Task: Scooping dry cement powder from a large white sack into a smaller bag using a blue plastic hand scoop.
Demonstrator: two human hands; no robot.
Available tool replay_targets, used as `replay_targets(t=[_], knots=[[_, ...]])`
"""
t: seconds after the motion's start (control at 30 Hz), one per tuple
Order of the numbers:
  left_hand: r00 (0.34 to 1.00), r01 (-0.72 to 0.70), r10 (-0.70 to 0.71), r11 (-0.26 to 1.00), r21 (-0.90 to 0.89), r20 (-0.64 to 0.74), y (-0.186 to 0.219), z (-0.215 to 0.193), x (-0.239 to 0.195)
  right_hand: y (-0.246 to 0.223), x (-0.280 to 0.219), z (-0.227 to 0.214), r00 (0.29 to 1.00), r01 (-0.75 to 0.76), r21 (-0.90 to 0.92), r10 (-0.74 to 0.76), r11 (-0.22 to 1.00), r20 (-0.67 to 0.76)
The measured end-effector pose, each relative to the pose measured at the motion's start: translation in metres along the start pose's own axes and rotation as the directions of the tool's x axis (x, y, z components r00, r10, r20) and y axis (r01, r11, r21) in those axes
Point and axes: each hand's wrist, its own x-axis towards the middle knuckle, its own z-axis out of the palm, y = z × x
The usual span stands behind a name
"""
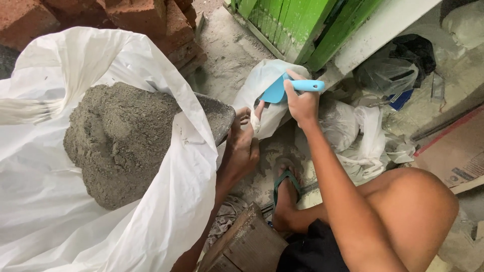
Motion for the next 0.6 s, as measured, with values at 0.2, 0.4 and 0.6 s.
replay_targets(t=[0.2,0.4,0.6], knots=[[0.991,0.081,-0.069,0.991,0.102,-0.113,-0.005,0.002,-0.005,-0.024,-0.011,-0.001,0.979,-0.141,0.184,0.165,0.973,-0.123],[0.985,-0.163,0.157,0.687,0.708,0.075,-0.112,0.059,-0.044,-0.011,-0.013,0.021,0.995,-0.074,0.094,0.080,0.993,-0.061],[0.994,0.103,-0.113,0.945,0.310,0.013,-0.066,0.031,-0.023,-0.017,-0.015,-0.002,0.991,-0.013,0.048,0.006,0.999,0.136]])
